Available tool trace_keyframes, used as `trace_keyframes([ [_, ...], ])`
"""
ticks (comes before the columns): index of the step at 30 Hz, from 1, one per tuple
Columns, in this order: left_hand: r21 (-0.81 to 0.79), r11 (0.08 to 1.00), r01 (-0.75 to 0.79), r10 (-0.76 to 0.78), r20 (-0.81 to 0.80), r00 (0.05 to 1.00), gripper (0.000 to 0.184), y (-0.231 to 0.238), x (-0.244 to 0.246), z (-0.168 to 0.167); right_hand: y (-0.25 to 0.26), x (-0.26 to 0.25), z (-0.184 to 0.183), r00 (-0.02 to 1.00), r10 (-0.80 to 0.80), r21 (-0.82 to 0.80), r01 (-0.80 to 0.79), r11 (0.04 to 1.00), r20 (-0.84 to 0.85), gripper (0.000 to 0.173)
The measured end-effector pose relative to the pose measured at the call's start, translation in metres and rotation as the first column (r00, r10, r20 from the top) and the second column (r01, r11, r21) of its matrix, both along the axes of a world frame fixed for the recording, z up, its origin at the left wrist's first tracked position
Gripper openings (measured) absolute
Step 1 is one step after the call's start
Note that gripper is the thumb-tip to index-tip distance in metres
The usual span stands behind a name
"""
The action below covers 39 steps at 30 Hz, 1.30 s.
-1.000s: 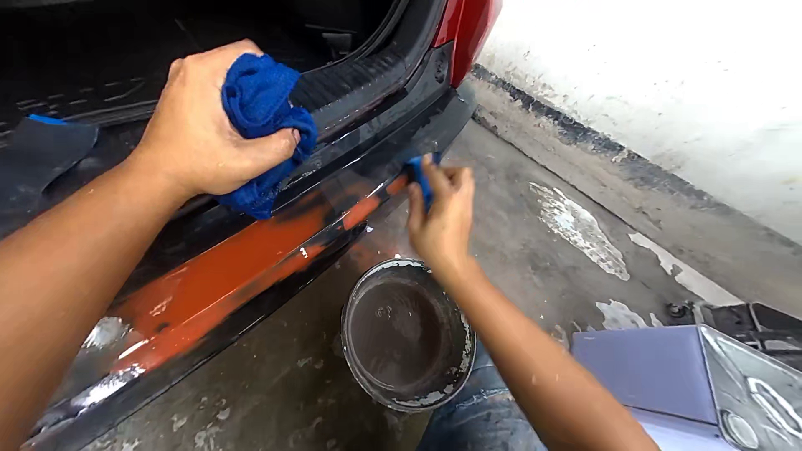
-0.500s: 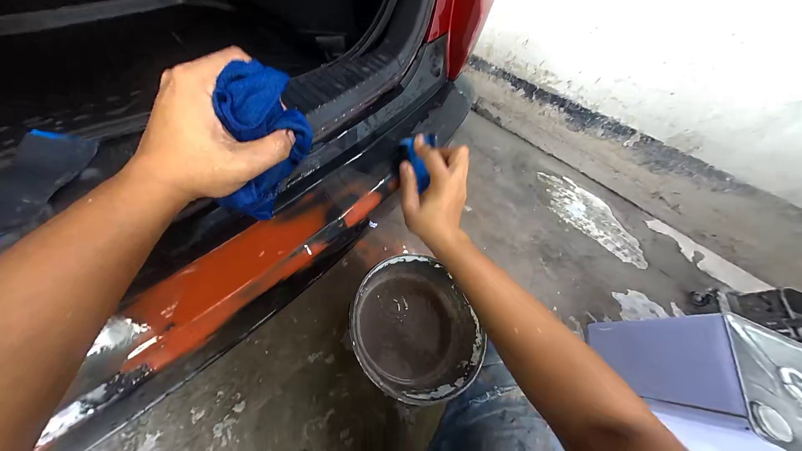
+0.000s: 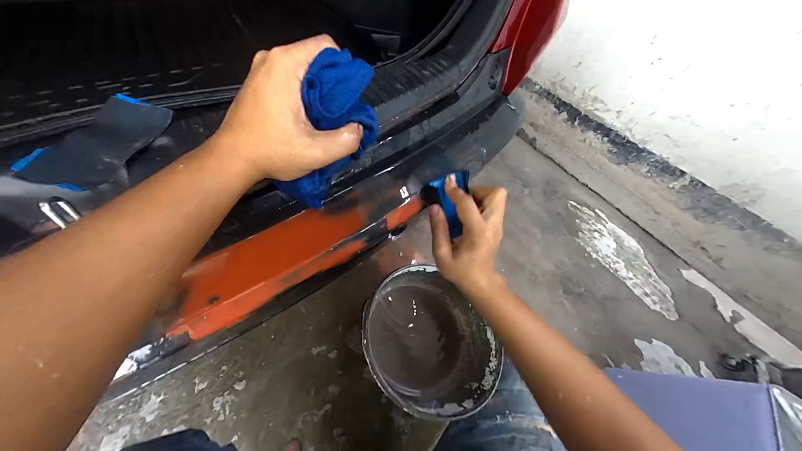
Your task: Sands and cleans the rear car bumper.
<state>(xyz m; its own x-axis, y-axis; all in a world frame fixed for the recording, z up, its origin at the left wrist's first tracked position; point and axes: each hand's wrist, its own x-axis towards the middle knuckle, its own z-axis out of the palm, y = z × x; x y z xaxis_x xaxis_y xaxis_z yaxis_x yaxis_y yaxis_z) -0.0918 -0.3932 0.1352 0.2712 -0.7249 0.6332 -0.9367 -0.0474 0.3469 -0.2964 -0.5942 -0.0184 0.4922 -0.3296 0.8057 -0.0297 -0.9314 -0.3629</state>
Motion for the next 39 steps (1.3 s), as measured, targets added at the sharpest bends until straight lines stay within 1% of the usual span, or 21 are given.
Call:
trace_keyframes([
  [2,0.037,0.999,-0.005,0.005,-0.012,1.000,0.045,0.003,-0.002,-0.003,-0.012,0.016,0.009,0.997,-0.064,0.004,0.064,0.998,0.035,0.041],
  [4,0.022,1.000,-0.006,0.006,-0.020,1.000,0.048,0.002,-0.006,-0.006,-0.009,0.026,0.016,0.986,-0.151,0.085,0.145,0.986,0.077,0.043],
  [7,-0.010,1.000,-0.003,0.003,-0.016,1.000,0.044,0.001,-0.007,-0.001,0.018,0.002,0.006,0.999,-0.042,0.146,0.039,0.989,0.021,0.043],
  [9,-0.001,1.000,0.005,-0.005,-0.004,1.000,0.042,0.000,-0.002,0.001,0.003,0.007,0.002,0.999,0.000,0.091,-0.004,0.996,0.047,0.041],
  [10,0.014,1.000,0.000,0.000,0.001,1.000,0.043,0.001,-0.001,0.001,-0.011,0.018,0.006,0.997,-0.029,0.086,0.022,0.996,0.075,0.041],
  [12,0.035,0.999,-0.008,0.008,0.002,1.000,0.046,0.000,-0.003,-0.002,-0.032,0.039,0.019,0.980,-0.171,0.182,0.151,0.972,0.104,0.042],
  [14,0.025,0.999,-0.022,0.022,0.000,1.000,0.046,0.002,-0.006,-0.002,-0.023,0.040,0.026,0.970,-0.217,0.241,0.185,0.953,0.112,0.044],
  [17,0.020,0.999,-0.025,0.025,0.008,1.000,0.045,0.001,-0.005,0.002,0.021,0.004,0.004,0.997,-0.030,0.195,0.017,0.981,0.068,0.044],
  [19,0.029,0.999,-0.036,0.035,0.019,0.999,0.045,0.000,-0.003,0.001,0.002,0.007,-0.005,0.995,0.018,0.137,-0.031,0.990,0.093,0.042],
  [20,0.038,0.999,-0.035,0.034,0.026,0.999,0.046,0.001,-0.003,0.000,-0.016,0.018,-0.001,0.994,-0.007,0.146,-0.009,0.989,0.111,0.041],
  [22,0.047,0.998,-0.038,0.036,0.051,0.998,0.049,0.000,-0.003,-0.001,-0.046,0.040,0.012,0.978,-0.145,0.244,0.106,0.964,0.150,0.043],
  [24,0.044,0.998,-0.050,0.047,0.060,0.997,0.049,0.002,-0.006,-0.001,-0.044,0.044,0.017,0.960,-0.226,0.323,0.163,0.932,0.168,0.044],
  [25,0.039,0.998,-0.048,0.046,0.057,0.997,0.047,0.003,-0.008,0.000,-0.029,0.033,0.015,0.968,-0.195,0.323,0.136,0.936,0.156,0.044],
  [27,0.029,0.999,-0.043,0.042,0.050,0.998,0.045,0.001,-0.007,0.001,0.000,0.010,0.002,0.990,-0.049,0.268,0.012,0.963,0.130,0.042],
  [29,0.030,0.999,-0.032,0.031,0.044,0.999,0.045,0.000,-0.003,0.001,-0.010,0.009,-0.007,0.991,0.033,0.191,-0.058,0.980,0.131,0.041],
  [30,0.034,0.999,-0.032,0.031,0.041,0.999,0.045,0.001,-0.003,0.000,-0.027,0.018,-0.003,0.991,0.018,0.191,-0.044,0.981,0.134,0.040],
  [32,0.038,0.999,-0.031,0.030,0.042,0.999,0.046,0.001,-0.004,-0.002,-0.057,0.040,0.010,0.980,-0.124,0.291,0.075,0.954,0.153,0.041],
  [34,0.032,0.999,-0.043,0.042,0.043,0.998,0.046,0.003,-0.008,-0.002,-0.057,0.047,0.017,0.961,-0.229,0.371,0.157,0.915,0.157,0.043],
  [35,0.029,0.999,-0.044,0.043,0.040,0.998,0.046,0.003,-0.009,-0.002,-0.045,0.039,0.015,0.966,-0.211,0.370,0.142,0.918,0.153,0.044],
  [37,0.027,0.998,-0.053,0.052,0.038,0.998,0.045,0.003,-0.008,-0.001,-0.018,0.015,0.001,0.987,-0.062,0.294,0.016,0.956,0.147,0.042],
  [39,0.028,0.998,-0.056,0.055,0.038,0.998,0.044,0.002,-0.006,-0.002,-0.025,0.009,-0.011,0.991,0.031,0.206,-0.058,0.977,0.132,0.042],
])
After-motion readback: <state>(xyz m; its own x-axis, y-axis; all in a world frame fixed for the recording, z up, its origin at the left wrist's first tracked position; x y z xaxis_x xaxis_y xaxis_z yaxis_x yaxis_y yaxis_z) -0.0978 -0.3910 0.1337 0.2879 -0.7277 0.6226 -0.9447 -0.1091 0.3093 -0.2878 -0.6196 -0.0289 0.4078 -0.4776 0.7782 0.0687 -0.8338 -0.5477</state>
